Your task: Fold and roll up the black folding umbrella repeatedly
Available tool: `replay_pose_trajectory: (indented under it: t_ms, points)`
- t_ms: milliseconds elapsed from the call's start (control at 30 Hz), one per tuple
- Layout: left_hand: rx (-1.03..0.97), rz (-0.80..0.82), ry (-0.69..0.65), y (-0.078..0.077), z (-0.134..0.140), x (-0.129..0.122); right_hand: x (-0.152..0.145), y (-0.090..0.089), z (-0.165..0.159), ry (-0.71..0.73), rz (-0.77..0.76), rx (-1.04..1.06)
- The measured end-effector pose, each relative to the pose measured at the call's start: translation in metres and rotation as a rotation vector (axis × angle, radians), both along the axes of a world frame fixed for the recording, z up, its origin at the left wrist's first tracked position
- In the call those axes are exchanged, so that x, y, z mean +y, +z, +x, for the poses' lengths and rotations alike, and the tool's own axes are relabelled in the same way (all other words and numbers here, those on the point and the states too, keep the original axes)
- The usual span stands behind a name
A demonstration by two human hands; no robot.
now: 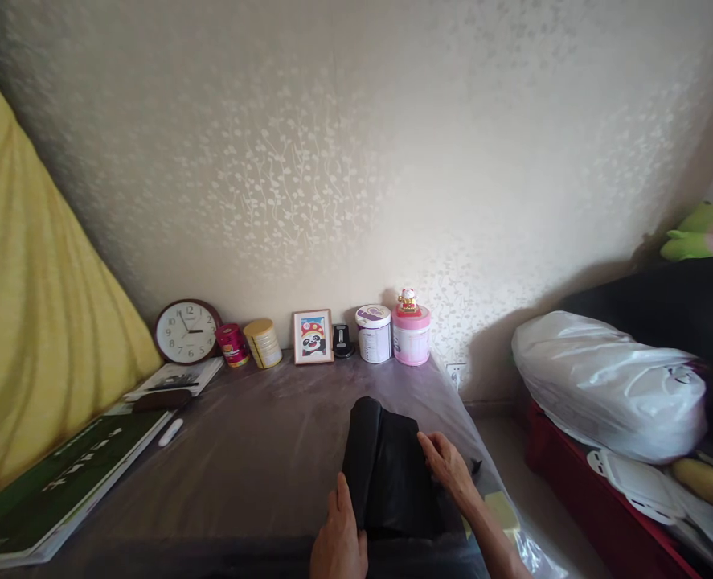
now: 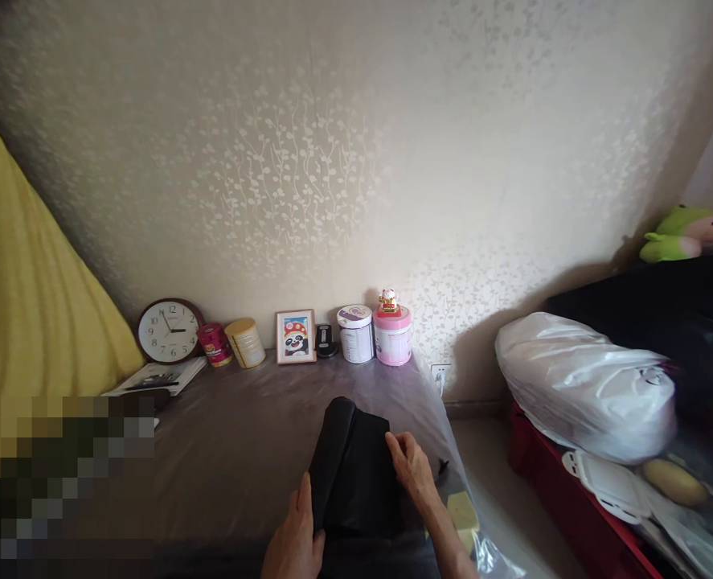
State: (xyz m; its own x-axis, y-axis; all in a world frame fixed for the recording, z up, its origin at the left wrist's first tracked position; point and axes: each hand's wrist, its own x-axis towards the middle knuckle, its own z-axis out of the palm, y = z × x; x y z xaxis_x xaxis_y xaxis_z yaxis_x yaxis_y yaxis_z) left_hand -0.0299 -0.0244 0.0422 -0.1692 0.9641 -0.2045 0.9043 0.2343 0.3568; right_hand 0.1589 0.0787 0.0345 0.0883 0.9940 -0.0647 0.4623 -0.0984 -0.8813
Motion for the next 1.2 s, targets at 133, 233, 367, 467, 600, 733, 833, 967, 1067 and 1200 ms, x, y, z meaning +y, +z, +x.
replay_pose_trajectory:
  t_ms: [133, 233, 367, 467, 600, 733, 833, 967, 1067, 1200]
  points:
    - [-0.007, -0.004, 0.0, -0.003, -0.001, 0.0, 0.007, -0.005, -0.001, -0.049, 0.051, -0.041]
    - [-0.017, 0.004, 0.004, -0.007, -0.002, 0.001, 0.014, -0.01, -0.005, -0.057, 0.073, -0.039]
    - [-0.016, 0.0, 0.016, -0.009, -0.002, 0.002, 0.02, -0.014, -0.011, -0.041, 0.21, -0.048]
    - [-0.012, -0.004, 0.008, -0.008, -0.001, 0.003, 0.021, -0.007, -0.012, -0.032, 0.305, -0.007]
    - [0.027, -0.039, 0.018, -0.005, 0.0, 0.002, 0.019, 0.013, -0.019, 0.008, 0.367, 0.105]
    - [-0.004, -0.052, 0.005, 0.003, 0.001, 0.002, 0.024, 0.029, -0.036, 0.062, 0.353, 0.246]
    - [-0.001, -0.074, 0.006, 0.012, 0.002, 0.001, 0.03, 0.034, -0.051, 0.067, 0.327, 0.281]
    - [-0.001, -0.097, 0.005, 0.02, 0.004, 0.001, 0.039, 0.031, -0.074, 0.037, 0.352, 0.274]
    - [-0.008, -0.113, -0.003, 0.02, 0.003, 0.001, 0.044, 0.026, -0.093, 0.028, 0.36, 0.248]
    - [-0.017, -0.082, -0.018, 0.015, -0.001, 0.003, 0.049, 0.019, -0.116, 0.042, 0.279, 0.13]
